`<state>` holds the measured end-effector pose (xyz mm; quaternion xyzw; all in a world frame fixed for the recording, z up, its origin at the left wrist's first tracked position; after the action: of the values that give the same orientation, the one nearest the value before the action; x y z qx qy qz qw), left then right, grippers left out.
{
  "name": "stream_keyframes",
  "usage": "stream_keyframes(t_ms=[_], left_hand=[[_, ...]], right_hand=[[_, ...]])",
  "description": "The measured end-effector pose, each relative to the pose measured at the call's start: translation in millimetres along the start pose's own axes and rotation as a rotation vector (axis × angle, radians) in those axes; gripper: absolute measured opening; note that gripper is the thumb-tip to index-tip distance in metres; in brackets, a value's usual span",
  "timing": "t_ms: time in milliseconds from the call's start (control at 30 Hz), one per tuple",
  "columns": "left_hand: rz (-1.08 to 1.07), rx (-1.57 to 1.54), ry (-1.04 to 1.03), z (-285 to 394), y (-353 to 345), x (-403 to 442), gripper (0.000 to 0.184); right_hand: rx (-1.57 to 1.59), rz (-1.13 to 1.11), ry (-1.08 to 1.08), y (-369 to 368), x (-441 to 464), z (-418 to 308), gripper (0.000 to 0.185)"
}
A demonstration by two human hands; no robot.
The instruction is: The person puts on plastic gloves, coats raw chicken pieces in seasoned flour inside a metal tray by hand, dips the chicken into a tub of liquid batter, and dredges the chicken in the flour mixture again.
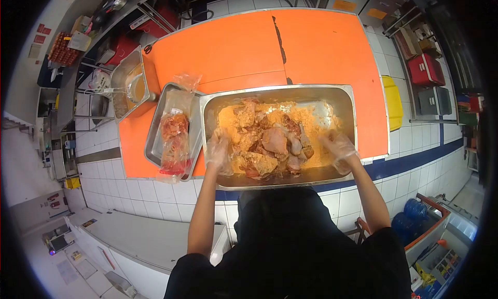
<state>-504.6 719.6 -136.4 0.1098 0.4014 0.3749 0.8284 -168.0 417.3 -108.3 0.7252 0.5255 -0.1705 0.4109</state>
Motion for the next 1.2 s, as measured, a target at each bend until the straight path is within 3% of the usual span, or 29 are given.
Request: stream_keyframes(t_ms=[33, 133, 200, 233, 267, 333, 367, 433, 567, 600, 667, 733, 767, 833, 867, 900, 967, 1033, 1100, 1167, 1200], left_hand=[[0.004, 0.001, -0.002, 14.8, -4.4, 0.8, 0.059], [0.037, 0.49, -0.034, 60.1, -16.9, 5.4, 0.085], [-0.212, 0.333, 0.212, 80.8, -28.6, 12.5, 0.098], [-0.213, 0.335, 0.222, 77.2, -34.4, 17.6, 0.098], [-0.321, 0.214, 0.192, 68.6, -43.7, 22.5, 0.107], [-0.406, -0.213, 0.327, 70.9, -59.8, 8.8, 0.118], [-0.411, -0.208, 0.329, 61.3, -62.9, 18.9, 0.118], [-0.432, -0.346, 0.099, 37.4, -73.0, 44.8, 0.12], [-0.555, -0.523, 0.14, 49.9, -67.8, 38.0, 0.108], [-0.359, -0.448, 0.071, 54.9, -70.3, 34.0, 0.097], [-0.366, -0.485, 0.027, 37.7, -74.2, 43.0, 0.094], [-0.296, -0.468, -0.04, 47.1, -69.7, 39.8, 0.089], [-0.298, -0.469, -0.034, 50.6, -67.3, 32.9, 0.089], [-0.149, -0.577, -0.039, 59.8, -56.0, 21.6, 0.085], [-0.052, -0.344, 0.007, 70.0, -46.0, 8.2, 0.084], [-0.051, -0.342, -0.002, 76.6, -35.1, 3.6, 0.084], [-0.102, 0.399, 0.217, 70.4, -9.6, 0.9, 0.092], [0.019, 0.391, 0.198, 47.1, 0.0, 2.0, 0.1], [0.134, 0.38, 0.181, 16.2, -3.1, 5.4, 0.108], [-0.071, -0.008, 0.379, -6.0, -19.5, 2.7, 0.104], [-0.24, 0.103, 0.482, -8.6, -25.2, -1.9, 0.103]], right_hand=[[-0.053, 0.187, -0.218, 5.8, 14.9, 13.1, 0.069], [-0.032, 0.23, -0.21, -14.1, 26.3, -46.7, 0.078], [-0.073, -0.054, -0.257, -47.4, 72.8, -67.9, 0.086], [-0.141, -0.104, -0.08, -74.2, 118.5, -45.4, 0.092], [-0.125, -0.145, -0.02, -85.7, 118.7, -58.1, 0.096], [-0.063, -0.198, 0.011, -97.1, 110.3, -100.3, 0.1], [-0.018, -0.209, -0.017, -96.8, 102.1, -129.6, 0.1], [0.078, -0.377, 0.136, -124.0, 137.5, -122.9, 0.103], [0.126, -0.39, 0.205, -123.5, 137.1, -126.4, 0.099], [0.099, -0.335, 0.191, -116.2, 135.0, -126.8, 0.092], [0.075, -0.29, 0.163, -104.4, 112.4, -136.6, 0.086], [0.328, -0.257, 0.14, -86.3, 81.8, -157.8, 0.067], [0.329, -0.26, 0.135, -81.8, 62.1, -169.4, 0.067], [0.044, -0.067, 0.38, -73.6, 22.9, -190.9, 0.058], [0.044, -0.052, 0.548, -78.5, 9.8, -186.5, 0.053], [0.044, -0.045, 0.553, -85.0, 0.9, -175.6, 0.053], [-0.268, 0.102, 0.747, -95.4, -21.2, -156.1, 0.052], [-0.235, 0.098, 0.719, -84.3, -42.2, -123.9, 0.053], [-0.102, 0.089, 0.405, -57.4, -41.3, -76.8, 0.064], [-0.096, 0.095, -0.151, -26.1, -46.3, -44.4, 0.083], [-0.097, 0.094, -0.151, -25.7, -37.0, -24.2, 0.083]])
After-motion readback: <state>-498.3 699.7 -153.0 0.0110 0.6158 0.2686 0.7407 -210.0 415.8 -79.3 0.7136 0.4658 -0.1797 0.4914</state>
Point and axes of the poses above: each hand's wrist, its own x-axis towards the middle knuckle, its own y-axis out of the back of the hand, z = x × y, the point moved 3 cm from there along x, towards the middle knuckle, and after that the axes turned 11 degrees about x, right-handed, at the moved point
